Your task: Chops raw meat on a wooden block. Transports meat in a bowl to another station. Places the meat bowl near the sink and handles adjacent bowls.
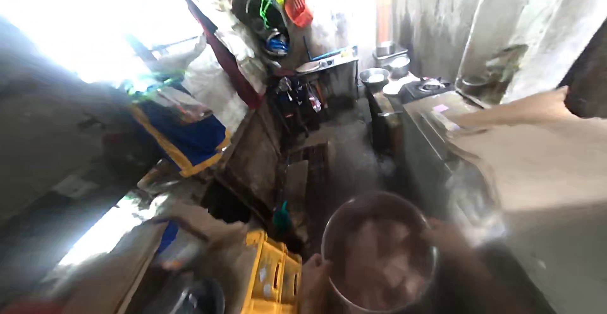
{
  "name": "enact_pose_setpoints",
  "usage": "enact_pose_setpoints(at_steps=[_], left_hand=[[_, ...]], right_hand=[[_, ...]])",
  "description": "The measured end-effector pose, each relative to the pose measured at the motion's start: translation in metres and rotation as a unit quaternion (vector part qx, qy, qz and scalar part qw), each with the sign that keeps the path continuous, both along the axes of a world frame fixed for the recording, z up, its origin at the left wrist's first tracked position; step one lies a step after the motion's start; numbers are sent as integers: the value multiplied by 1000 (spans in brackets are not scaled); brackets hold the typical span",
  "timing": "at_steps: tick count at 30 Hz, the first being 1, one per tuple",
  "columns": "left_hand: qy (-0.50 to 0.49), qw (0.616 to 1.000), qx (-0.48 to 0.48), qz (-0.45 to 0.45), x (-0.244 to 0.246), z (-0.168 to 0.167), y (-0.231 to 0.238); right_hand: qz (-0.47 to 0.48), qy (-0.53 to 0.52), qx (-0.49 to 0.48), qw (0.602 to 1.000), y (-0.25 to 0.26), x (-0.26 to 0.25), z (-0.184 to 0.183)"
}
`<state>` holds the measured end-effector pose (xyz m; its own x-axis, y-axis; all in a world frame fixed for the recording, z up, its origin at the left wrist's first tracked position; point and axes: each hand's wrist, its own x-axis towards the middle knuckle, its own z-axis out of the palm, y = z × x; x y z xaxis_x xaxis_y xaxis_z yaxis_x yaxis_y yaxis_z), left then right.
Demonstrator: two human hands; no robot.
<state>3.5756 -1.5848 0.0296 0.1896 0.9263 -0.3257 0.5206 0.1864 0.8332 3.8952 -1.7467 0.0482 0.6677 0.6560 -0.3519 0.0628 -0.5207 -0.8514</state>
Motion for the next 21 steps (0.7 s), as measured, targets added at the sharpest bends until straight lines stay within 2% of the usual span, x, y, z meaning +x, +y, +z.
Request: enact_pose_setpoints(at_steps=[4,7,11,15,21], left_hand=[[-10,1000,-19,-17,84,-1,149],[-9,999,0,-46,150,13,249],[-20,998,9,-51,239,11,379],[-17,999,2,-36,316,-1,493],[9,1000,17,19,402,17,647]], right_hand=[[-21,-27,-31,999,132,72,12],[-49,-37,-30,998,221,130,15],[-51,-41,-19,998,345,212,5],[-36,-19,5,999,471,298,-13],[16,-17,21,999,659,399,1]])
